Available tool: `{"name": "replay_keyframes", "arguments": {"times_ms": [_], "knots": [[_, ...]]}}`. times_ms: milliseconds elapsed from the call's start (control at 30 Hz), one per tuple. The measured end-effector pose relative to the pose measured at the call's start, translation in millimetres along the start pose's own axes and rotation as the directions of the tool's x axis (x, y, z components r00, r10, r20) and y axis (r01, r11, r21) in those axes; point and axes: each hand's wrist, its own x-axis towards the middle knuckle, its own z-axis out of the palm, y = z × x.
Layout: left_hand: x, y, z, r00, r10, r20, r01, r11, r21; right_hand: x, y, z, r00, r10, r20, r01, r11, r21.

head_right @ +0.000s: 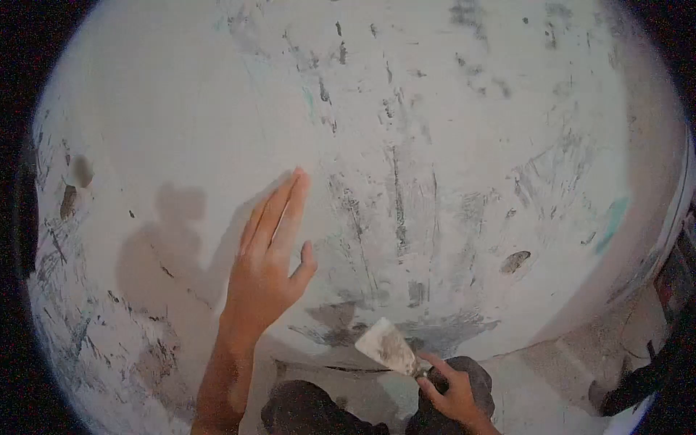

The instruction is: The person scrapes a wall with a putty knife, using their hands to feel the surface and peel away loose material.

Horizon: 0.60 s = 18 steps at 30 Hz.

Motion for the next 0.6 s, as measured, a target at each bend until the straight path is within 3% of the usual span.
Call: {"name": "replay_keyframes", "arguments": {"times_ms": [133, 167, 200, 300, 400, 500, 567, 600], "knots": [[12.7, 4.5, 19.7, 1.000, 0.017, -0.007, -0.017, 0.999, 0.032, -10.0, 15.1, 3.8, 0.983, -0.041, 0.180, 0.075, 0.980, -0.183], [9.9, 10.4, 24.9, 1.000, 0.012, 0.007, -0.013, 0.990, 0.143, -8.5, 15.9, 4.6, 0.985, -0.020, 0.173, 0.055, 0.978, -0.203], [6.3, 14.2, 22.9, 1.000, 0.012, -0.001, -0.011, 0.990, 0.144, -7.5, 13.7, 3.1, 0.985, -0.025, 0.171, 0.061, 0.976, -0.208], [-4.5, 24.2, 16.8, 0.999, -0.022, 0.024, 0.022, 1.000, 0.006, -9.3, 7.4, 5.3, 0.989, 0.010, 0.148, 0.020, 0.980, -0.200], [-20.5, 18.6, 15.9, 1.000, -0.030, 0.008, 0.030, 0.998, -0.059, -9.8, 3.8, 5.3, 0.970, 0.000, 0.245, 0.083, 0.942, -0.327], [-35.8, 9.5, 12.3, 0.996, -0.075, 0.048, 0.078, 0.995, -0.070, -3.6, 8.3, 0.4, 0.986, 0.021, 0.168, 0.023, 0.967, -0.253], [-40.8, 2.3, 5.6, 0.996, -0.077, 0.040, 0.080, 0.993, -0.089, 1.8, 15.4, -8.2, 0.959, 0.282, -0.002, -0.282, 0.957, 0.069], [-42.8, 0.6, 3.3, 0.996, -0.082, 0.043, 0.086, 0.990, -0.108, 2.8, 12.6, -15.2, 0.960, 0.280, 0.001, -0.280, 0.958, 0.063]]}}
